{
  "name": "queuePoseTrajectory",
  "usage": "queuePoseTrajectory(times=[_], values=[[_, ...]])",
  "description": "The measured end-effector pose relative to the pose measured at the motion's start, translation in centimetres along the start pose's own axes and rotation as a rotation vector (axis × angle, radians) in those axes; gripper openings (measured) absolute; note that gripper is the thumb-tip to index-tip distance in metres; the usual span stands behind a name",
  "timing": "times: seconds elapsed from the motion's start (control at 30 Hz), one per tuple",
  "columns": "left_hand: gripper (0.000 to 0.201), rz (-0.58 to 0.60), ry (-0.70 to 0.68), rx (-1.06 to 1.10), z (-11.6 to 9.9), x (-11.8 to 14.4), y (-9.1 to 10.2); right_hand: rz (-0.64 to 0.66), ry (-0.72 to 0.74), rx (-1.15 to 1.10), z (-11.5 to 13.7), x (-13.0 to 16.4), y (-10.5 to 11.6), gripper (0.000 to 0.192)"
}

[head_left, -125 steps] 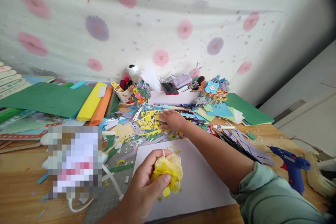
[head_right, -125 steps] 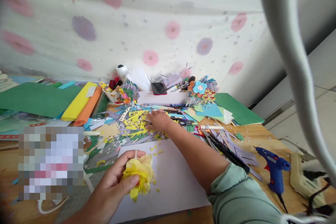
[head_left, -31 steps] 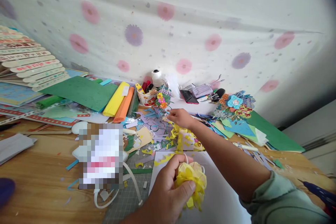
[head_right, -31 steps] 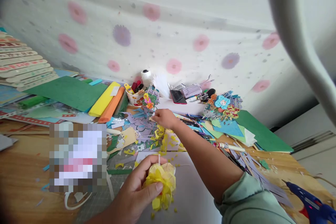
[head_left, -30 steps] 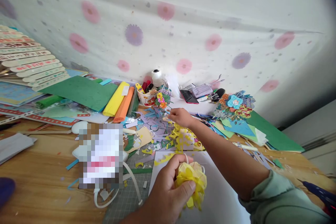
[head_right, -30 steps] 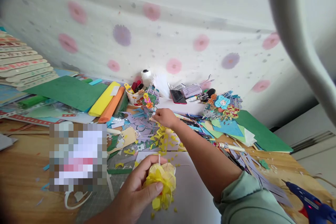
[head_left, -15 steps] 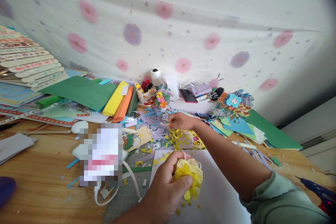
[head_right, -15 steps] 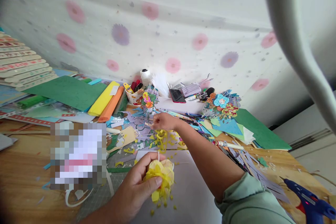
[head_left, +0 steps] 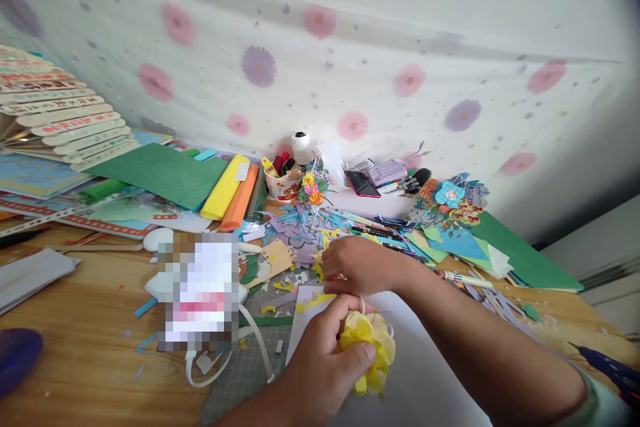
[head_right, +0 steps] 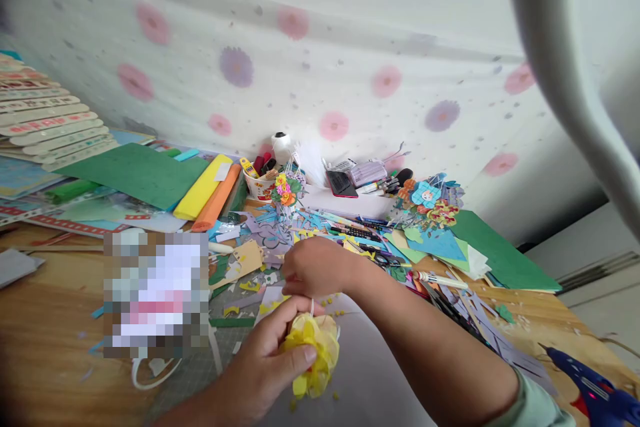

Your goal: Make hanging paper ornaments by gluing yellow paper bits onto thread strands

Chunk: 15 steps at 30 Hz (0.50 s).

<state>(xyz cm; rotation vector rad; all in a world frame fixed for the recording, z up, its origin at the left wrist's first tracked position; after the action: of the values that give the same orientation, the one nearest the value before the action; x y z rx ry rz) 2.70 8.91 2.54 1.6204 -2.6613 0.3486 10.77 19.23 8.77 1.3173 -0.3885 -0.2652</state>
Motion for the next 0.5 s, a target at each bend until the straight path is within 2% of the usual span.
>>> queuePoseTrajectory(times=[0.13, 0.3, 0.5], values=[[0.036, 0.102, 0.027, -0.091, 0.7, -0.2, -0.5, -0.031, -0.007, 0.094, 1.1, 2.3, -0.1, 0.024], [0.031, 0.111, 0.033, -0.26, 1.5, -0.7, -0.7, -0.113, -0.043, 0.158, 1.5, 5.4, -1.0, 0.025], [0.027, 0.178, 0.041, -0.363, 1.9, -0.8, -0.8, -0.192, -0.211, 0.129, -0.2, 9.5, -0.4, 0.026]])
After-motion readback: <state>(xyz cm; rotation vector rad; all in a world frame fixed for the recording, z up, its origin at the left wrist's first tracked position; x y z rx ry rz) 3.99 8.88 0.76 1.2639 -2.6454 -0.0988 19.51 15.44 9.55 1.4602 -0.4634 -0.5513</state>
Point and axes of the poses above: each hand's wrist, its own x-axis away from the middle knuckle, its own y-axis out of the back of the hand, z = x × y, the point moved 3 cm from there along -x, towards the middle knuckle, and after that the axes turned 3 degrees about -x, right-handed, at the moved point
